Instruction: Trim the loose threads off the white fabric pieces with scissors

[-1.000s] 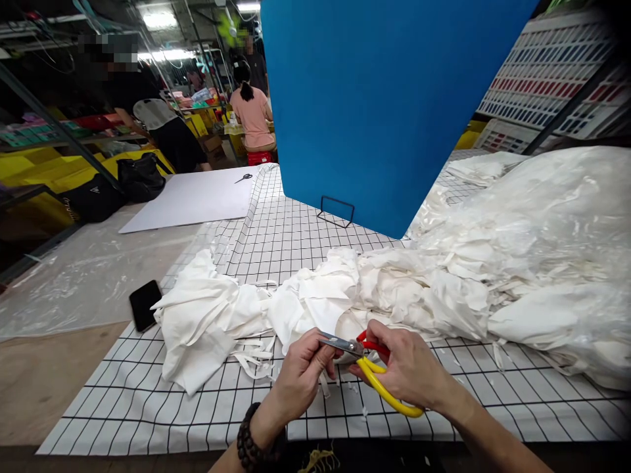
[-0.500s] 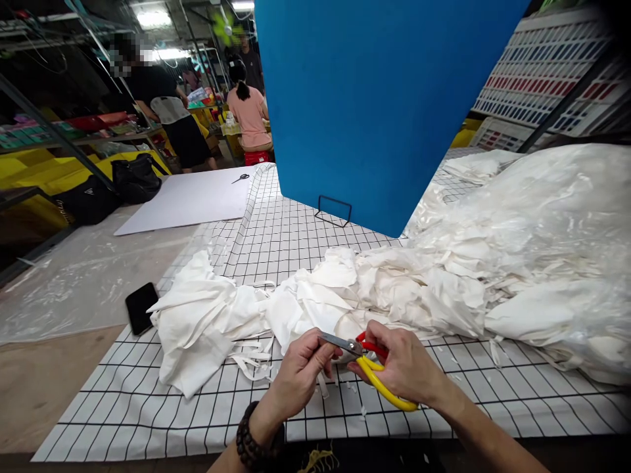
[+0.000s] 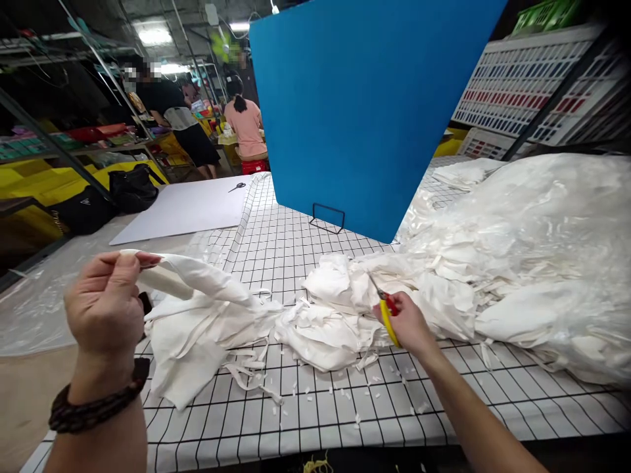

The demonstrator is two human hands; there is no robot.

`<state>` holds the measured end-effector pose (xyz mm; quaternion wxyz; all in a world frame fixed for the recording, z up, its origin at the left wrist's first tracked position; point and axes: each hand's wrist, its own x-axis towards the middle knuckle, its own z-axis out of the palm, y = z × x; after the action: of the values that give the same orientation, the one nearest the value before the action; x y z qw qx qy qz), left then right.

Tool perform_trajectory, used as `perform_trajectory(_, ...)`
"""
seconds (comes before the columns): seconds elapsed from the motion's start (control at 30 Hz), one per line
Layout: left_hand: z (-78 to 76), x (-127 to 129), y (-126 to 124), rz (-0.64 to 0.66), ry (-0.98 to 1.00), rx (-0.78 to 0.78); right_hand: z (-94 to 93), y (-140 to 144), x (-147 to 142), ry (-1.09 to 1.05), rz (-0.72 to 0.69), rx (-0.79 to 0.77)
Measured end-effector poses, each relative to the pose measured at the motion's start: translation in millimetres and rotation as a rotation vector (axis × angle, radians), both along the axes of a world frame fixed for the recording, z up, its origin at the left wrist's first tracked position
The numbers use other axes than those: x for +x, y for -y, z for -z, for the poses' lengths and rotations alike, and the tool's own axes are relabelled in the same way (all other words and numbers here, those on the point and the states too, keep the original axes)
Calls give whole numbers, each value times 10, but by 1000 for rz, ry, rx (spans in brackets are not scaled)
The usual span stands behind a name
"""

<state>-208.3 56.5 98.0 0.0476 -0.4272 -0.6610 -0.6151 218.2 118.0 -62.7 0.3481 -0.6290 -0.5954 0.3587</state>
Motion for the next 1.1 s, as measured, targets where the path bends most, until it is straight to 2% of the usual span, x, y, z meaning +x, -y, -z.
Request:
perform_trajectory(0.03,11,-96,-15,30,-38,-95,7,-44,-121,16,-9,8)
perform_trajectory(0.1,137,-198,-25,112,-175,-434,21,-114,-332,39,-21,29)
perform_trajectory(0.17,352,-141,-1,83,-306,-806,28,-147,-452,71,-21,45)
perform_trajectory(0.2,476,-44,20,49,-361,-904,26,-145,-476,85,-13,56)
perform_trajectory(0.27,736,278,60,-6,-477,-883,7,-108,-485,99,2,77)
perform_trajectory(0.3,867,484,68,40,-524,-820,-7,-77,-492,95,-8,85)
perform_trajectory(0.33,995,705,62,199,-531,-791,-19,-42,-514,83,-38,89)
perform_trajectory(0.4,1237,1128,8,587,-435,-856,-25,23,-622,46,-147,90)
perform_trajectory(0.43,1344,1305,-33,682,-386,-905,-15,46,-704,25,-207,89)
perform_trajectory(0.5,1517,1550,-118,737,-358,-946,25,59,-876,-16,-286,90)
perform_trajectory(0.57,1622,1637,-163,698,-353,-953,60,31,-979,-66,-295,87)
perform_trajectory(0.63,1669,1606,-140,657,-341,-964,43,-23,-949,-137,-262,75)
perform_trajectory(0.7,1680,1530,-60,637,-337,-981,-54,-84,-783,-224,-222,65)
perform_trajectory(0.8,1656,1472,75,640,-350,-992,-327,-155,-410,-357,-177,76)
perform_trajectory(0.87,1606,1520,112,615,-366,-973,-535,-167,-189,-547,-150,79)
perform_trajectory(0.93,1520,1639,86,579,-375,-861,-719,-144,-52,-731,-135,74)
perform_trajectory(1.0,1411,1806,0,599,-371,-646,-873,-91,-4,-872,-117,63)
perform_trajectory(1.1,1254,2051,-182,766,-330,-357,-1098,5,-25,-1041,-133,71)
